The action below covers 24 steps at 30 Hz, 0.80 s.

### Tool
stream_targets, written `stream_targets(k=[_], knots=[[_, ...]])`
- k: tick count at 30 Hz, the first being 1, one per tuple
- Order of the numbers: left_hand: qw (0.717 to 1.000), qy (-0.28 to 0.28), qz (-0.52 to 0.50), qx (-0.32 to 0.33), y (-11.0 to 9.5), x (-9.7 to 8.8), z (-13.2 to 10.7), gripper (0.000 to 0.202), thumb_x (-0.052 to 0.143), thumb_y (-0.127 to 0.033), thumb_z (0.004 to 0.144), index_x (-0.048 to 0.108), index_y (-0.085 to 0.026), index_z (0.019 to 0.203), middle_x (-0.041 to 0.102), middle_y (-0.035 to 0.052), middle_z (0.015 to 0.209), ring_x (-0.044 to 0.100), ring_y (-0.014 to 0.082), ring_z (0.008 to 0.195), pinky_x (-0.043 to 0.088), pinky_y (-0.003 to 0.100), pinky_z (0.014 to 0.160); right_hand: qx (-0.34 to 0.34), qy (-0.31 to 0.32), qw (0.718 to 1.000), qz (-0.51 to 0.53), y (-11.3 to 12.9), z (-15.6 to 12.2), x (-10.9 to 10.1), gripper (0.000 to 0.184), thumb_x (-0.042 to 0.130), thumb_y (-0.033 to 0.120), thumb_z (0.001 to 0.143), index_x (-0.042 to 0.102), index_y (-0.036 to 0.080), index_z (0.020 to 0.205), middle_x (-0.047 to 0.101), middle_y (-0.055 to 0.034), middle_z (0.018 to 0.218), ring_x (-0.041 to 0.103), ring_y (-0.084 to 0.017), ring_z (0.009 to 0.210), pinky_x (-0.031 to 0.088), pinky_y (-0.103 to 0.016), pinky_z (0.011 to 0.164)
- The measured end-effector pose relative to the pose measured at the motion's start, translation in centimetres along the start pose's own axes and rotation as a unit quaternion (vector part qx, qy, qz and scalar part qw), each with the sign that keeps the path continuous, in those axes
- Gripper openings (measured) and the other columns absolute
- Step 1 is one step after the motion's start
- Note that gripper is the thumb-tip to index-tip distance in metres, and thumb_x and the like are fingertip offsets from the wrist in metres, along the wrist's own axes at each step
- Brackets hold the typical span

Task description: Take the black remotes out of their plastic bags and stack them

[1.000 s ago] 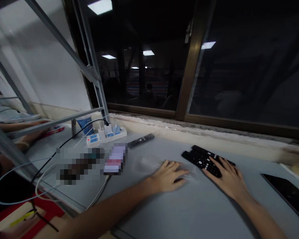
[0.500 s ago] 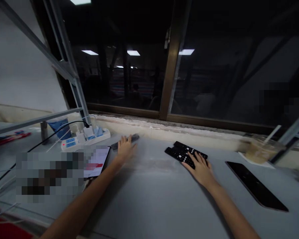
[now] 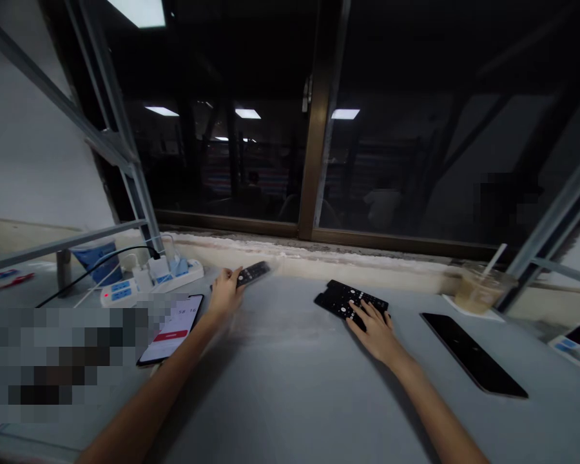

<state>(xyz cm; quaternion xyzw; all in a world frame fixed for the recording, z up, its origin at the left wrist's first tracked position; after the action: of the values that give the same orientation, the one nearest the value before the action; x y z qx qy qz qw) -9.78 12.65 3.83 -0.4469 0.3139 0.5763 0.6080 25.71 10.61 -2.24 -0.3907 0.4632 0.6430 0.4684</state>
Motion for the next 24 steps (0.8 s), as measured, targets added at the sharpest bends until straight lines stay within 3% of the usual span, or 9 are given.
stream_targets(k=[3,5,10,14,21,24], knots=[[0.993,-0.047,-0.063,0.084,-2.5,-1.4,-1.0,0.048,0.050,-0.022,0.083,0.036,-0.018,0.129,0.043,0.0107,0.112,0.046,0.0223,0.104,0.037,0.035,0.087,-0.010,-0.043,0.997,0.065,0.9,0.0,-1.3,0.050,0.045,0.049,0.079,0.052,0.023,0.122,0.047,-0.0116,0.132,0.035,-0.029,0.126,0.018,-0.053,0.104],[0.977,-0.067,-0.107,0.170,-4.5,-1.9,-2.1,0.050,0.051,-0.022,0.081,0.036,-0.018,0.128,0.043,0.0101,0.110,0.046,0.0226,0.102,0.039,0.036,0.086,-0.034,-0.070,0.983,0.165,1.9,-0.1,-2.3,0.045,0.045,0.048,0.080,0.055,0.024,0.117,0.052,-0.0096,0.128,0.041,-0.027,0.121,0.024,-0.049,0.102],[0.931,-0.041,-0.138,0.334,-7.8,-1.7,-4.9,0.047,0.048,-0.023,0.082,0.036,-0.021,0.127,0.042,0.0082,0.109,0.049,0.0205,0.093,0.042,0.037,0.086,-0.019,-0.074,0.889,0.452,3.8,-0.2,-3.8,0.042,0.046,0.049,0.080,0.054,0.024,0.113,0.060,-0.0088,0.115,0.056,-0.022,0.105,0.042,-0.037,0.090],[0.917,-0.015,-0.151,0.369,-8.8,-2.1,-6.2,0.046,0.048,-0.026,0.082,0.036,-0.022,0.127,0.042,0.0064,0.110,0.051,0.0186,0.091,0.044,0.034,0.085,0.033,-0.045,0.848,0.526,4.3,-0.6,-4.0,0.041,0.053,0.051,0.075,0.060,0.025,0.105,0.064,-0.0070,0.107,0.060,-0.022,0.096,0.045,-0.037,0.084],[0.919,-0.029,-0.119,0.376,-9.5,-2.9,-6.8,0.052,0.048,-0.028,0.077,0.035,-0.021,0.127,0.044,0.0062,0.108,0.054,0.0166,0.080,0.048,0.032,0.076,0.122,-0.026,0.812,0.570,3.2,-1.0,-3.5,0.035,0.061,0.052,0.064,0.069,0.022,0.080,0.068,-0.0070,0.097,0.061,-0.025,0.093,0.047,-0.037,0.080],[0.920,-0.039,-0.096,0.378,-9.5,-2.9,-6.7,0.049,0.048,-0.031,0.077,0.040,-0.021,0.124,0.045,0.0055,0.104,0.055,0.0162,0.077,0.049,0.031,0.073,0.129,-0.009,0.809,0.574,3.0,-1.0,-2.9,0.032,0.063,0.049,0.063,0.070,0.022,0.079,0.069,-0.0076,0.094,0.061,-0.026,0.094,0.048,-0.039,0.079]])
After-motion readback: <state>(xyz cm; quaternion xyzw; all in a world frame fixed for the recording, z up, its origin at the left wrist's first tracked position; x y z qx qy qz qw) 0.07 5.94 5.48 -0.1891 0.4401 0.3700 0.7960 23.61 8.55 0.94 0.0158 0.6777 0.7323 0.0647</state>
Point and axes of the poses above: each hand's wrist, its own z-axis towards the middle knuckle, its own x-axis out of the palm, y = z × x, the point moved 8 cm from there along z, towards the middle knuckle
